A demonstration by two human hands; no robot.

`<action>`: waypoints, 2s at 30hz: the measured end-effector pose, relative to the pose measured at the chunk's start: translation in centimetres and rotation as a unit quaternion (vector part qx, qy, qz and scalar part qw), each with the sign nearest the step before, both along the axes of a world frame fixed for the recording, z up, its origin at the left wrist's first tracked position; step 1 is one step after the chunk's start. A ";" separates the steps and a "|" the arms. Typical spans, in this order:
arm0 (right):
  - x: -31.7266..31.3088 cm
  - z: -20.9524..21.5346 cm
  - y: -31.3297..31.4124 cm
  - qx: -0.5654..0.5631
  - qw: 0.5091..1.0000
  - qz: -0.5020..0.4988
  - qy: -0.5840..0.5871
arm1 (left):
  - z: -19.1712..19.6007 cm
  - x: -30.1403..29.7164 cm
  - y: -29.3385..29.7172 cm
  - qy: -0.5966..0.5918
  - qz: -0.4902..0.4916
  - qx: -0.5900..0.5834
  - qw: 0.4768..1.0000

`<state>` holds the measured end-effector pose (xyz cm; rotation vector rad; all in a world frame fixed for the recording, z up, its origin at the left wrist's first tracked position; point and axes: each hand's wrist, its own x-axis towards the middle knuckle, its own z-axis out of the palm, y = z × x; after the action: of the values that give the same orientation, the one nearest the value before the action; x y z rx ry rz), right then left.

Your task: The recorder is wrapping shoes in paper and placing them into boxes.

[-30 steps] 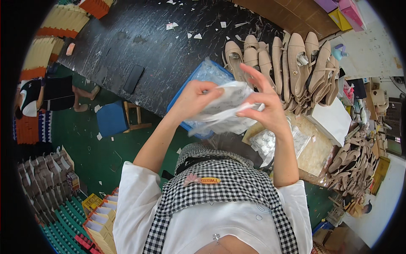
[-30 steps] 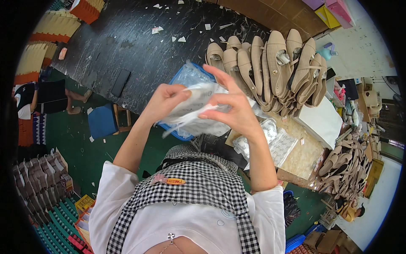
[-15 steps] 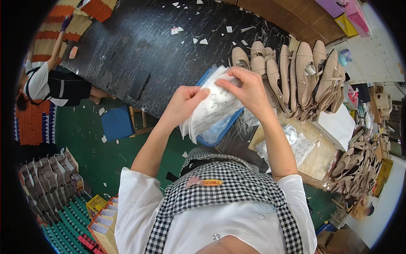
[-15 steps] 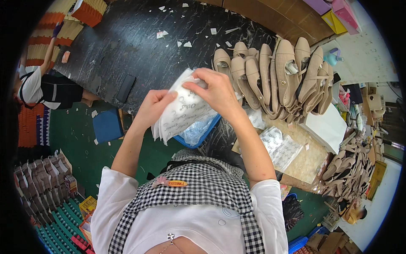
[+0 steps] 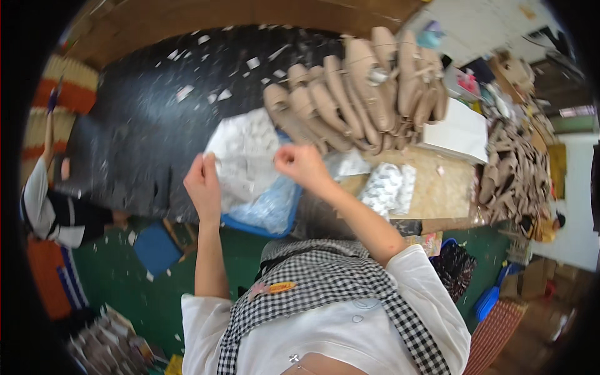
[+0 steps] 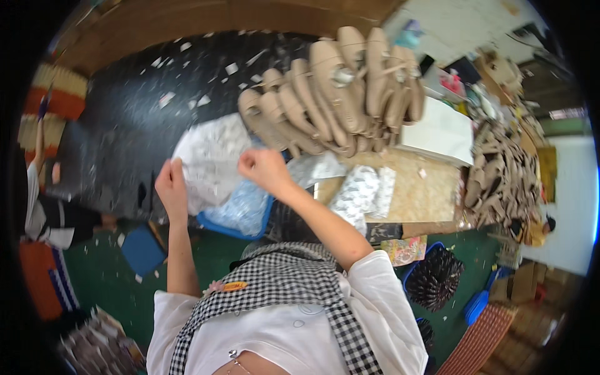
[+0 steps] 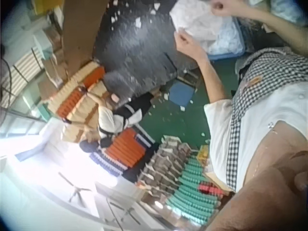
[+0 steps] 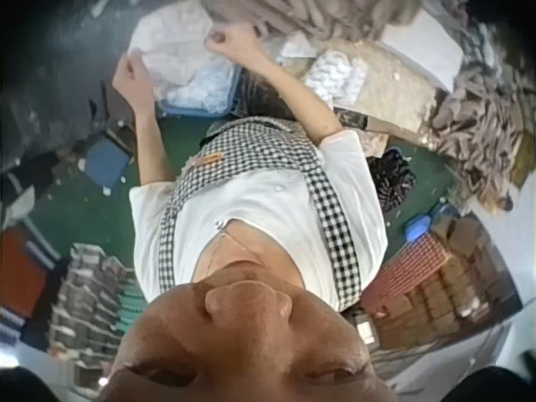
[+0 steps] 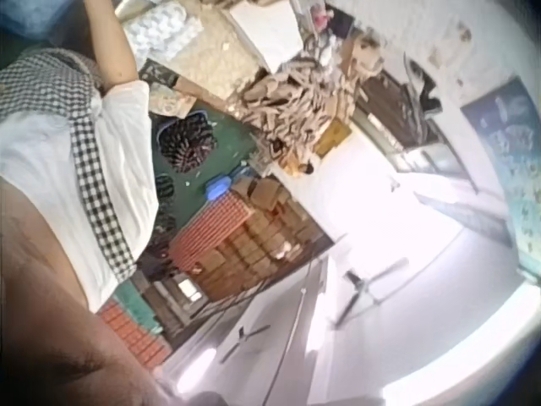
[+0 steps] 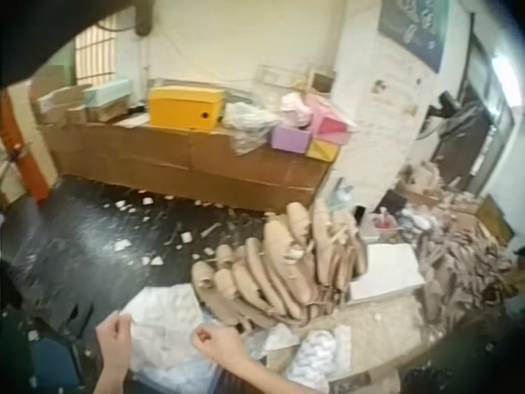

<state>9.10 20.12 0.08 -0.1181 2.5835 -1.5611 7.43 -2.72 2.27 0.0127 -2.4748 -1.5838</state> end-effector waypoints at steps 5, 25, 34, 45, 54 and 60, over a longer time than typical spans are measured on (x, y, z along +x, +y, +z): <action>2.5 3.7 11.9 0.137 0.989 -0.054 0.013 | -1.4 0.3 4.7 0.072 -0.117 -0.148 0.979; 11.9 10.9 18.4 0.031 0.993 -0.063 -0.091 | -1.4 -1.7 8.2 0.018 -0.125 -0.345 0.930; 5.4 -1.5 1.3 -0.594 0.745 -0.111 -0.283 | 6.2 5.9 9.5 0.101 -0.297 -0.204 0.927; -12.5 1.3 -2.3 -0.380 0.921 -0.068 0.055 | 4.0 -6.6 6.4 0.057 0.008 0.050 0.997; 1.4 2.3 13.3 0.005 0.965 -0.237 0.111 | -1.7 -4.3 8.3 -0.096 -0.071 0.182 0.976; -2.7 0.8 23.1 0.309 0.860 -0.352 0.202 | -0.1 -4.7 11.4 -0.023 -0.189 -0.092 0.977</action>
<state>6.44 43.26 0.90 0.7060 3.5848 -0.7545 2.73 8.71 2.22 -0.4828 -2.7748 -1.4842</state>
